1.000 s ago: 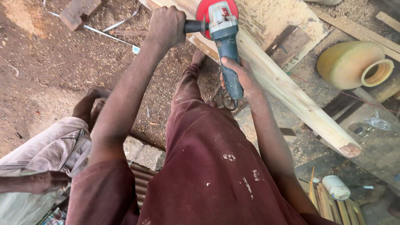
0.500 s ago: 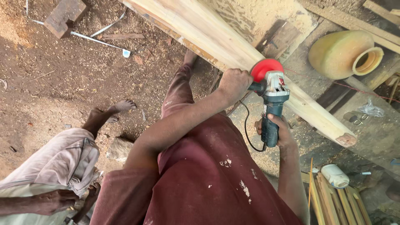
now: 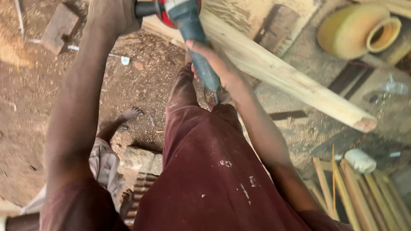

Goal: The person uses an angle grinder with a sanding disc to smooth a long wooden beam resting on supports. The person moves the tool back and forth along the beam's length, generating sawdust.

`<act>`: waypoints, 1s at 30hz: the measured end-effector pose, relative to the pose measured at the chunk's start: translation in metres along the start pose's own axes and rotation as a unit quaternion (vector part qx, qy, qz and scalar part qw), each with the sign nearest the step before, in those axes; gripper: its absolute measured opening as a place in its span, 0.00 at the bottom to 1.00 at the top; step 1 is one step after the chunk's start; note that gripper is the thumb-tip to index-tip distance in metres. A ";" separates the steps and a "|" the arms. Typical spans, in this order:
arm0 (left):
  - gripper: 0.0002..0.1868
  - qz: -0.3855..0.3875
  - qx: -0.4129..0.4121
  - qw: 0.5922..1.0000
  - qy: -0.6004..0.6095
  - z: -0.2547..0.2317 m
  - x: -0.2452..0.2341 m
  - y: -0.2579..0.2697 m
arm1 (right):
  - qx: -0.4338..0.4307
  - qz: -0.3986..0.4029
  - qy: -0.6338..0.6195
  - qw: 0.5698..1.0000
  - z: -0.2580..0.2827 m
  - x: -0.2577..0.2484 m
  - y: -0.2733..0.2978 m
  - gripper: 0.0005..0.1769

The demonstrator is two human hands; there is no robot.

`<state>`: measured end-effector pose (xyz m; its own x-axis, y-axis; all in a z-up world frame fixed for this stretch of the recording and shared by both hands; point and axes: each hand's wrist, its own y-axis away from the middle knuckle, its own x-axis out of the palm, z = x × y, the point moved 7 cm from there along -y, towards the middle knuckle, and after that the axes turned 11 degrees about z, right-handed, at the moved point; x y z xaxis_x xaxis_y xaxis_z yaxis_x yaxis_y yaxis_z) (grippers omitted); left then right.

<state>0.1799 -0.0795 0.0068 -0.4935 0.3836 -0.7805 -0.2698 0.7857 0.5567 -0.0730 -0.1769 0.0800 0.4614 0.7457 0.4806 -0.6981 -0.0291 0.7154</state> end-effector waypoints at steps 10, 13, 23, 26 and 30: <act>0.07 0.137 0.138 0.981 0.025 -0.349 0.112 0.015 | 0.031 -0.216 -0.059 0.974 -0.156 -0.176 0.254 0.31; 0.12 0.157 0.211 0.965 0.002 -0.433 0.127 0.023 | 0.014 -0.241 -0.094 0.966 -0.193 -0.223 0.304 0.28; 0.16 0.144 0.040 0.987 0.054 -0.248 0.124 0.063 | -0.017 -0.093 0.149 0.984 -0.134 -0.147 0.165 0.26; 0.35 0.076 -0.054 0.993 0.070 -0.152 0.123 0.082 | 0.002 -0.051 0.195 0.979 -0.106 -0.093 0.097 0.23; 0.11 0.005 -0.104 0.990 0.096 -0.078 0.125 0.083 | -0.030 -0.020 0.186 0.982 -0.079 -0.044 0.041 0.25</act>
<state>0.0310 -0.0041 -0.0222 -0.6401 0.2765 -0.7168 -0.4183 0.6572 0.6270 -0.1649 -0.1584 0.0485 0.2647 0.9376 0.2255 -0.7197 0.0365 0.6933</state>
